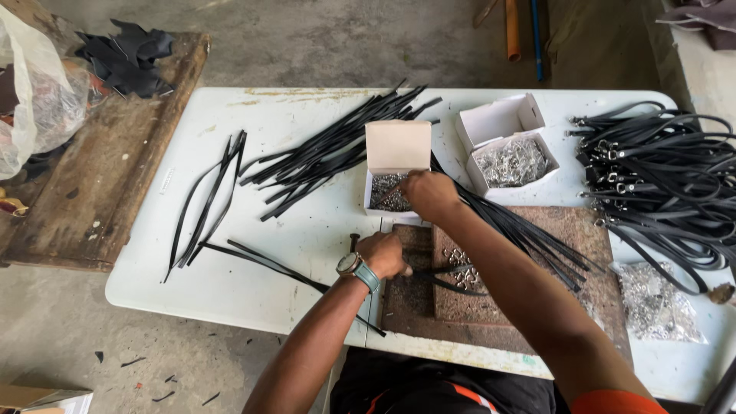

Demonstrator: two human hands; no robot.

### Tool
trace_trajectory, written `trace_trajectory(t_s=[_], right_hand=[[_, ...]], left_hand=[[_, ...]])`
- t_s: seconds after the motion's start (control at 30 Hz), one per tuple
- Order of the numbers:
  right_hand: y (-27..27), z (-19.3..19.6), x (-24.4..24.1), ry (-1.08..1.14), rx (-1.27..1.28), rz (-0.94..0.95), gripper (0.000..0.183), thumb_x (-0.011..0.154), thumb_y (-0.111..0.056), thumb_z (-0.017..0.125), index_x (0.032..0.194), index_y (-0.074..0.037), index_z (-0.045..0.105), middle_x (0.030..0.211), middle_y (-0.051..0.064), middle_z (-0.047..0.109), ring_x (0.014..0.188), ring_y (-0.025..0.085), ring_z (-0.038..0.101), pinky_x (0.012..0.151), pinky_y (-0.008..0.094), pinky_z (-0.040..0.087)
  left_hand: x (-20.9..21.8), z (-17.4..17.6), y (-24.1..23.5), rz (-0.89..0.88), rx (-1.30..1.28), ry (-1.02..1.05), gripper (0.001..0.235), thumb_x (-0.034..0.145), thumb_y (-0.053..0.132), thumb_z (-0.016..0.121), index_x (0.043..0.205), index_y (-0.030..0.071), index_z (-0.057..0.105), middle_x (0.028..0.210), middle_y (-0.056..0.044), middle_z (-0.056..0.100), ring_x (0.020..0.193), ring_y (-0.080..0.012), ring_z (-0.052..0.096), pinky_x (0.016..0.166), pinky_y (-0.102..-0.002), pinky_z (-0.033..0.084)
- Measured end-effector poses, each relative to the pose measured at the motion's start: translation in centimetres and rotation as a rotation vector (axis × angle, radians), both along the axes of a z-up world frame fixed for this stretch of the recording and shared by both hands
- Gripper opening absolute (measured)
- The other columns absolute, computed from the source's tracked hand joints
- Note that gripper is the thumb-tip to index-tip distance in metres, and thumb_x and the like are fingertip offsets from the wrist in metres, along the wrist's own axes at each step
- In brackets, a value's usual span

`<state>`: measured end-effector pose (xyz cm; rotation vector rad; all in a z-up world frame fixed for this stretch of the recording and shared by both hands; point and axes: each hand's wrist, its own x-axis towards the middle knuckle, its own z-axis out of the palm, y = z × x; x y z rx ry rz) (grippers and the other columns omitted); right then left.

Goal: The person attaches metal hardware to black leather straps using a hammer and a metal punch on a wooden block. They repeatedly position the strap and hardware, strike the punch to secure the fastener, and place the finished strap aside.

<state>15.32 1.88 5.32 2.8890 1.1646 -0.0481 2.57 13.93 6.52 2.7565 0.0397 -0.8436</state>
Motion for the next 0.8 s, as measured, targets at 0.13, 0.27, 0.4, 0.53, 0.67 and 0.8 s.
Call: trace_trajectory(t_s=[0.13, 0.27, 0.4, 0.53, 0.67, 0.8], right_hand=[[4.1, -2.6, 2.8, 0.259, 0.009, -0.327, 0.054, 0.114, -0.033, 0.027, 0.099, -0.006, 0.071, 0.093, 0.015, 0.074, 0.084, 0.027, 0.075, 0.076, 0.043, 0.06], [3.6, -5.1, 2.8, 0.243, 0.046, -0.308, 0.055, 0.109, -0.033, 0.026, 0.094, -0.006, 0.071, 0.093, 0.018, 0.073, 0.083, 0.032, 0.073, 0.077, 0.046, 0.059], [3.0, -4.8, 3.4, 0.237, 0.057, -0.223, 0.055, 0.113, -0.027, 0.024, 0.096, -0.003, 0.071, 0.095, 0.022, 0.074, 0.083, 0.035, 0.073, 0.079, 0.047, 0.058], [3.3, -5.1, 3.5, 0.224, 0.086, -0.296, 0.056, 0.111, -0.028, 0.024, 0.097, -0.002, 0.072, 0.096, 0.021, 0.074, 0.087, 0.035, 0.073, 0.082, 0.047, 0.058], [3.2, -5.3, 3.5, 0.126, -0.022, -0.149, 0.038, 0.099, -0.02, 0.037, 0.101, -0.003, 0.071, 0.102, 0.018, 0.074, 0.092, 0.035, 0.073, 0.076, 0.047, 0.061], [3.1, -3.8, 3.6, 0.307, 0.067, -0.345, 0.052, 0.118, -0.028, 0.034, 0.1, -0.003, 0.075, 0.103, 0.022, 0.075, 0.093, 0.034, 0.074, 0.085, 0.043, 0.058]], left_hand=[[0.8, -0.1, 0.6, 0.033, -0.045, 0.065, 0.04, 0.077, 0.047, 0.086, 0.08, 0.007, 0.076, 0.074, -0.004, 0.078, 0.082, -0.0219, 0.076, 0.083, -0.04, 0.059], [0.2, -1.7, 1.6, 0.1, -0.172, 0.128, 0.042, 0.078, 0.046, 0.085, 0.072, 0.006, 0.075, 0.072, -0.004, 0.078, 0.074, -0.0194, 0.077, 0.081, -0.037, 0.059], [0.1, -1.9, 2.3, 0.122, -0.243, 0.109, 0.045, 0.08, 0.046, 0.083, 0.069, 0.004, 0.074, 0.071, -0.005, 0.078, 0.072, -0.0197, 0.076, 0.078, -0.037, 0.059], [0.2, -1.5, 1.3, 0.115, -0.185, 0.135, 0.04, 0.083, 0.044, 0.081, 0.07, 0.007, 0.077, 0.072, -0.004, 0.079, 0.076, -0.0179, 0.075, 0.082, -0.036, 0.058], [0.3, -0.8, -0.3, 0.098, -0.072, 0.128, 0.035, 0.085, 0.043, 0.079, 0.076, 0.008, 0.077, 0.07, -0.002, 0.078, 0.076, -0.0185, 0.076, 0.083, -0.038, 0.06], [0.2, -0.3, 0.1, 0.092, -0.056, 0.16, 0.036, 0.087, 0.044, 0.079, 0.08, 0.009, 0.077, 0.07, -0.002, 0.076, 0.073, -0.0173, 0.075, 0.08, -0.037, 0.059]])
